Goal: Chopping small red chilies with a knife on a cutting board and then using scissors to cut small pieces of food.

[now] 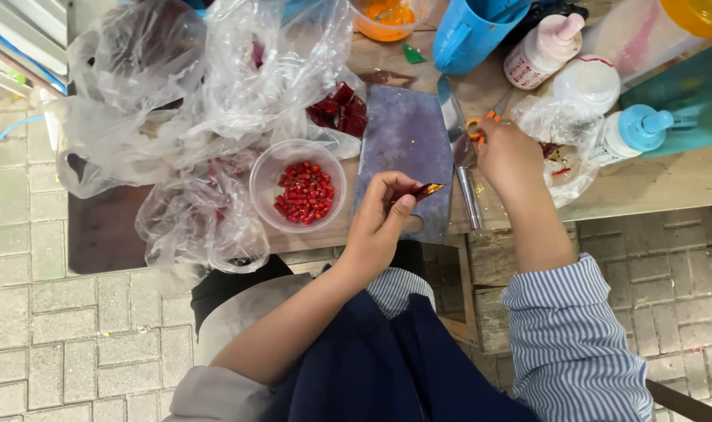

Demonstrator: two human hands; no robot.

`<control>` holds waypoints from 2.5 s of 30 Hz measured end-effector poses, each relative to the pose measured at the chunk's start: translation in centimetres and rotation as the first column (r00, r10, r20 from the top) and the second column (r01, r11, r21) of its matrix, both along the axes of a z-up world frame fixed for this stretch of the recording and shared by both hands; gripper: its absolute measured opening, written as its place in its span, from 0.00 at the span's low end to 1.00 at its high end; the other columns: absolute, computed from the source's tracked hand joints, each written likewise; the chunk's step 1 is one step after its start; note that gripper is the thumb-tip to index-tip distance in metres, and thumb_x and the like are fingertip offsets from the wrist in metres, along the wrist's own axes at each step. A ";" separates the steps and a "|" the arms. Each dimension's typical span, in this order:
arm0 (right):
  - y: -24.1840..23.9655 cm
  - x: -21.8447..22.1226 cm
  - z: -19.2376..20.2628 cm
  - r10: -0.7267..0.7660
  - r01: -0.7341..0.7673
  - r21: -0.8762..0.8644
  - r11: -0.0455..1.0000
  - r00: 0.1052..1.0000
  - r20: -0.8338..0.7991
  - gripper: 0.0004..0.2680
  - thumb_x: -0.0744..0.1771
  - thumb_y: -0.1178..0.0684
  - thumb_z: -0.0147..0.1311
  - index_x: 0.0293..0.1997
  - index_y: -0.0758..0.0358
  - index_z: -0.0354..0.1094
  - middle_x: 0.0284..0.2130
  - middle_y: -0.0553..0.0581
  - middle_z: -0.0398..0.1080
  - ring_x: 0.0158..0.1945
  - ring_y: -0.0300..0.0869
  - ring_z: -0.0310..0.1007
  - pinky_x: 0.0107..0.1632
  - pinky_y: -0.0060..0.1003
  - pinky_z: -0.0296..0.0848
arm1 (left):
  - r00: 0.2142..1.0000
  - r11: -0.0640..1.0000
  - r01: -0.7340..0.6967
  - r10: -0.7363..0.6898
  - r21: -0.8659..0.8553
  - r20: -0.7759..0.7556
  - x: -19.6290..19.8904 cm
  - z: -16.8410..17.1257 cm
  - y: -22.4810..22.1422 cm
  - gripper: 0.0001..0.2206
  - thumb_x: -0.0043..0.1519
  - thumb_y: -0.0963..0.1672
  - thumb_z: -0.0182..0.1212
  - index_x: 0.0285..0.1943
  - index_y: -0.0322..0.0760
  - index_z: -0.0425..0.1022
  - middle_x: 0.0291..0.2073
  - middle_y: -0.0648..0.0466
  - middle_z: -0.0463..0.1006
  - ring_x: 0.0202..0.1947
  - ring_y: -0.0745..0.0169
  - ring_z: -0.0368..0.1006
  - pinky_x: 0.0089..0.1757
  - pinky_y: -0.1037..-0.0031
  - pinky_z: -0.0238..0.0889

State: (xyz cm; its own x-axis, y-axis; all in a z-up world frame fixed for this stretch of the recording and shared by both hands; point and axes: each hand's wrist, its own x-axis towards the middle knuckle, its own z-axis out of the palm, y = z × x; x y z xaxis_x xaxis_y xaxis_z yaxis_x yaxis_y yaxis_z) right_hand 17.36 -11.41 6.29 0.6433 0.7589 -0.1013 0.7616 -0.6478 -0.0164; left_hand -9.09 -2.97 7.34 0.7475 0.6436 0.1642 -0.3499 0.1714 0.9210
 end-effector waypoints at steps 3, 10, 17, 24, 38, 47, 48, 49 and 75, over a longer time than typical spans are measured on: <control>0.7 -0.8 0.8 0.019 -0.022 -0.045 0.999 0.999 -0.047 0.11 0.69 0.54 0.52 0.59 0.51 0.71 0.43 0.67 0.73 0.49 0.64 0.78 0.49 0.57 0.77 | 0.990 0.961 0.099 -0.070 -0.256 0.119 -0.6 0.1 0.2 0.09 0.74 0.42 0.47 0.61 0.34 0.63 0.52 0.43 0.76 0.55 0.57 0.75 0.56 0.67 0.70; 1.0 -2.2 1.9 -0.018 0.018 -0.047 0.999 1.000 -0.017 0.09 0.70 0.54 0.54 0.57 0.53 0.70 0.49 0.70 0.66 0.53 0.68 0.73 0.50 0.59 0.76 | 0.961 0.773 0.262 -0.151 -0.578 0.233 -0.6 0.9 0.1 0.13 0.74 0.42 0.47 0.65 0.32 0.60 0.56 0.31 0.74 0.54 0.52 0.77 0.56 0.69 0.71; 0.8 -1.7 1.5 -0.069 0.068 -0.014 0.998 0.997 -0.047 0.06 0.71 0.55 0.54 0.54 0.56 0.70 0.51 0.72 0.62 0.56 0.70 0.68 0.52 0.60 0.74 | 0.957 0.787 0.262 -0.137 -0.559 0.256 -0.9 0.7 0.0 0.16 0.71 0.42 0.55 0.66 0.32 0.60 0.53 0.33 0.76 0.52 0.54 0.77 0.55 0.71 0.72; 1.1 -1.6 2.3 -0.131 0.122 -0.056 0.991 0.971 -0.199 0.09 0.73 0.51 0.48 0.61 0.50 0.66 0.55 0.74 0.62 0.60 0.68 0.68 0.58 0.59 0.70 | 0.976 0.970 0.104 -0.057 -0.220 0.212 -1.3 1.7 0.0 0.18 0.67 0.40 0.62 0.63 0.32 0.62 0.53 0.38 0.78 0.55 0.51 0.76 0.57 0.64 0.69; -0.1 -1.5 3.9 -0.079 0.362 0.217 0.906 0.651 -0.755 0.09 0.74 0.51 0.42 0.59 0.61 0.61 0.47 0.76 0.63 0.28 0.52 0.75 0.26 0.39 0.78 | 0.991 0.992 0.019 -0.002 -0.128 0.135 -0.9 2.1 0.0 0.14 0.68 0.41 0.62 0.60 0.34 0.65 0.53 0.45 0.78 0.55 0.57 0.75 0.56 0.66 0.69; -2.2 -1.5 6.5 0.041 0.623 0.217 0.752 0.284 -0.958 0.05 0.74 0.49 0.44 0.46 0.55 0.57 0.48 0.65 0.70 0.48 0.59 0.79 0.41 0.58 0.81 | 1.000 0.977 -0.011 0.017 -0.213 0.027 0.4 2.3 -0.8 0.15 0.64 0.40 0.67 0.58 0.39 0.68 0.51 0.49 0.80 0.48 0.65 0.77 0.48 0.75 0.71; -2.6 -1.9 6.9 0.062 0.631 0.224 0.743 0.269 -0.961 0.04 0.73 0.50 0.44 0.45 0.55 0.57 0.50 0.65 0.70 0.51 0.60 0.78 0.43 0.60 0.80 | 1.000 0.978 -0.007 0.011 -0.208 0.018 0.5 2.5 -0.9 0.15 0.64 0.41 0.67 0.58 0.39 0.69 0.51 0.49 0.80 0.49 0.64 0.78 0.48 0.75 0.71; -3.0 -2.2 7.2 0.082 0.638 0.231 0.735 0.253 -0.964 0.04 0.73 0.51 0.45 0.45 0.55 0.56 0.51 0.66 0.69 0.54 0.61 0.77 0.45 0.62 0.79 | 1.000 0.979 -0.006 0.007 -0.205 0.008 0.5 2.7 -0.9 0.15 0.65 0.41 0.67 0.57 0.40 0.69 0.51 0.49 0.81 0.49 0.64 0.78 0.48 0.75 0.71; -11.4 -6.1 7.8 -0.105 0.136 0.554 0.822 0.991 -0.087 0.08 0.71 0.50 0.67 0.50 0.59 0.73 0.38 0.54 0.73 0.44 0.47 0.73 0.47 0.42 0.70 | 0.982 0.996 0.073 -0.080 -0.044 -0.172 2.1 4.7 -0.2 0.19 0.65 0.42 0.64 0.65 0.39 0.70 0.53 0.46 0.80 0.53 0.56 0.77 0.53 0.67 0.72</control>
